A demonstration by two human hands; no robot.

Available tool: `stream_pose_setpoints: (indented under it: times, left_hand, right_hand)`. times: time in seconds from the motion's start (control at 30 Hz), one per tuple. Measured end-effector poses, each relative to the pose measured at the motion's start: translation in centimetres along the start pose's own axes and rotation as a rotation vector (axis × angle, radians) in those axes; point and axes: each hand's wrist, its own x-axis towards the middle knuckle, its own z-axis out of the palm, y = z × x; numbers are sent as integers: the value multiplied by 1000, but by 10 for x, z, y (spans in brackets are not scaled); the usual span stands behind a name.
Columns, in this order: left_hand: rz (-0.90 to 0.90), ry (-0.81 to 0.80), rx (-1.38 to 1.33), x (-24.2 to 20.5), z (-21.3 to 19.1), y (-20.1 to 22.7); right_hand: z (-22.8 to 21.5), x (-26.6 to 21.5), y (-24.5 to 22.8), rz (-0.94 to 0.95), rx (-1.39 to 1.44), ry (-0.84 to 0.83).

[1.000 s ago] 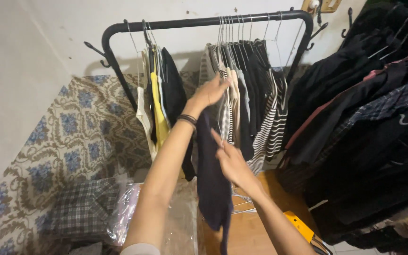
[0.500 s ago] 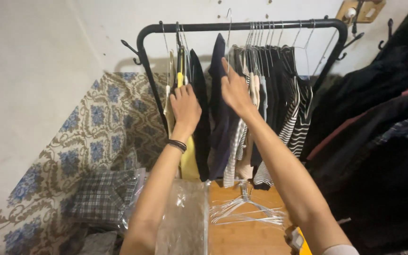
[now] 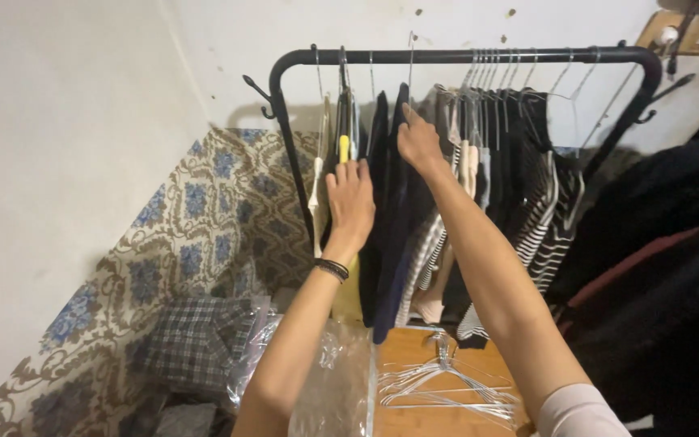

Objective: Tagging a shirt with a tagging gun and hanging it on a clothing rack.

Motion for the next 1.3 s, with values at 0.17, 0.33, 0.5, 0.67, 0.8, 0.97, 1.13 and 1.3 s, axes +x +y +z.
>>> stream_pose_setpoints:
  times: [0.17,0.33,0.5,0.67,0.8,0.97,1.13,1.3]
  left_hand:
    - [28,-11,-35,0,12,2]
    - [67,-55,-91,4,14,14]
    - [60,-12,-224,7,17,21]
    - [-9,-33,-290,10,5,13]
    - [-88,80,-173,12,2,6]
    - [-136,-33,-21,8,-14,1]
    - [-105,-119,79,4,7,-4]
    - [-94,-141,-79,9,2,9]
  right_hand:
    - [35,6,28,52,-61,-58]
    - [46,4,35,100,-69,-52]
    - [43,4,43,163,0,-32]
    - [29,0,53,150,64,-1]
    - [-1,-13,37,215,79,-61]
    - [-2,-29,53,164,136,-97]
    - [-19,-85,11,196,160,-44]
    - [3,-99,30,133,-29,-94]
